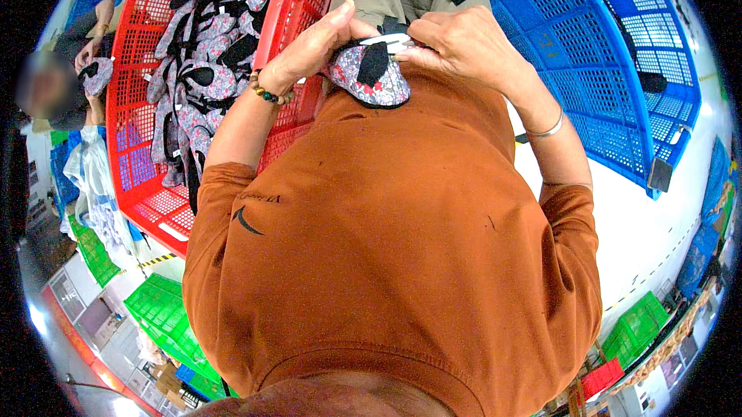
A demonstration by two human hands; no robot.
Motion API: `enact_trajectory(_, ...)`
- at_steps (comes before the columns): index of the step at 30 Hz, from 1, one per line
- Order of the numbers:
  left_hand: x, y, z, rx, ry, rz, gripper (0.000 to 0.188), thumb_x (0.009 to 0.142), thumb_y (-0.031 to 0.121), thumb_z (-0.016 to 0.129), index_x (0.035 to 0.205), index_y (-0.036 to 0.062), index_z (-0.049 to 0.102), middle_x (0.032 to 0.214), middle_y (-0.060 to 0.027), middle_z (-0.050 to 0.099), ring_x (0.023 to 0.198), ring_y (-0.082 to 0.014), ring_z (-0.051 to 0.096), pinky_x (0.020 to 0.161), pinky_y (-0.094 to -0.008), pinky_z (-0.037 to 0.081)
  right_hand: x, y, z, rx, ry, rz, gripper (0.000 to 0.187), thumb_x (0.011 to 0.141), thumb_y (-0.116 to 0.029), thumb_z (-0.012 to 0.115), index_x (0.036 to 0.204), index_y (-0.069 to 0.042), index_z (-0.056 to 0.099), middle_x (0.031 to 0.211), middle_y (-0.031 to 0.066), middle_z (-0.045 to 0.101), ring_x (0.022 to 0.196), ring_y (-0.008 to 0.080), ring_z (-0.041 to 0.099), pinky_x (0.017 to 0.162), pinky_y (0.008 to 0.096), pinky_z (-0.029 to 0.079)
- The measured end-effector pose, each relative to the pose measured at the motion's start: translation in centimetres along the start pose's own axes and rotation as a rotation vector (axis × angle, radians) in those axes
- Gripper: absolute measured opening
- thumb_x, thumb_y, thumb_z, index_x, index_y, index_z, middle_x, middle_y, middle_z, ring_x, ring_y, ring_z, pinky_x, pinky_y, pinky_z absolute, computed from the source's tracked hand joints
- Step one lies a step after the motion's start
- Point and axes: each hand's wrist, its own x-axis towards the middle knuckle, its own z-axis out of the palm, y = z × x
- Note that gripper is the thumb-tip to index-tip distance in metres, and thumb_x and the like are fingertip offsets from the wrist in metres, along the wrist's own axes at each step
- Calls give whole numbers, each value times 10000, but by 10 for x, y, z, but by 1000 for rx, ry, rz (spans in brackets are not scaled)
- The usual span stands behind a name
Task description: The person sits in a workshop environment and uses scissors to trim excess fabric from the edges of small, patterned textile items. They pick up each item from a red basket, cut the loose threads, and place the finished item back into the basket. The process is repeated for multiple items throughout the video.
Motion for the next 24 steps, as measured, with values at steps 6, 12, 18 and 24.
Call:
enact_trajectory(6, 1, -2, -2, -5, -7, -6, 671, 943, 467, 236, 914, -86, 616, 824, -56, 626, 747, -84, 520, 743, -213, 412, 0, -4, -1, -104, 69, 1, 345, 800, -387, 570, 657, -75, 528, 609, 80, 533, 525, 265, 541, 436, 341, 387)
enact_trajectory(12, 2, -2, -6, -23, -101, -3, 730, 929, 506, 190, 964, -101, 594, 888, -92, 633, 796, -117, 560, 775, -236, 430, -15, 8, -1, -97, 282, 280, 291, 792, -381, 594, 749, -94, 579, 611, 67, 551, 537, 247, 559, 444, 309, 409)
enact_trajectory(18, 2, -6, -4, -61, -54, -31, 790, 897, 576, 187, 1002, -99, 582, 947, -124, 627, 842, -142, 572, 802, -247, 430, -9, -24, -8, 139, 103, 124, 375, 716, -388, 667, 893, -73, 570, 752, 65, 583, 669, 248, 601, 536, 324, 462)
enact_trajectory(24, -5, 6, 8, -46, 232, -77, 718, 913, 534, 257, 955, -97, 595, 914, -112, 632, 821, -131, 565, 804, -254, 431, 16, -20, 12, 280, 171, 71, 220, 716, -172, 644, 897, -77, 561, 809, 72, 577, 714, 277, 581, 597, 340, 466)
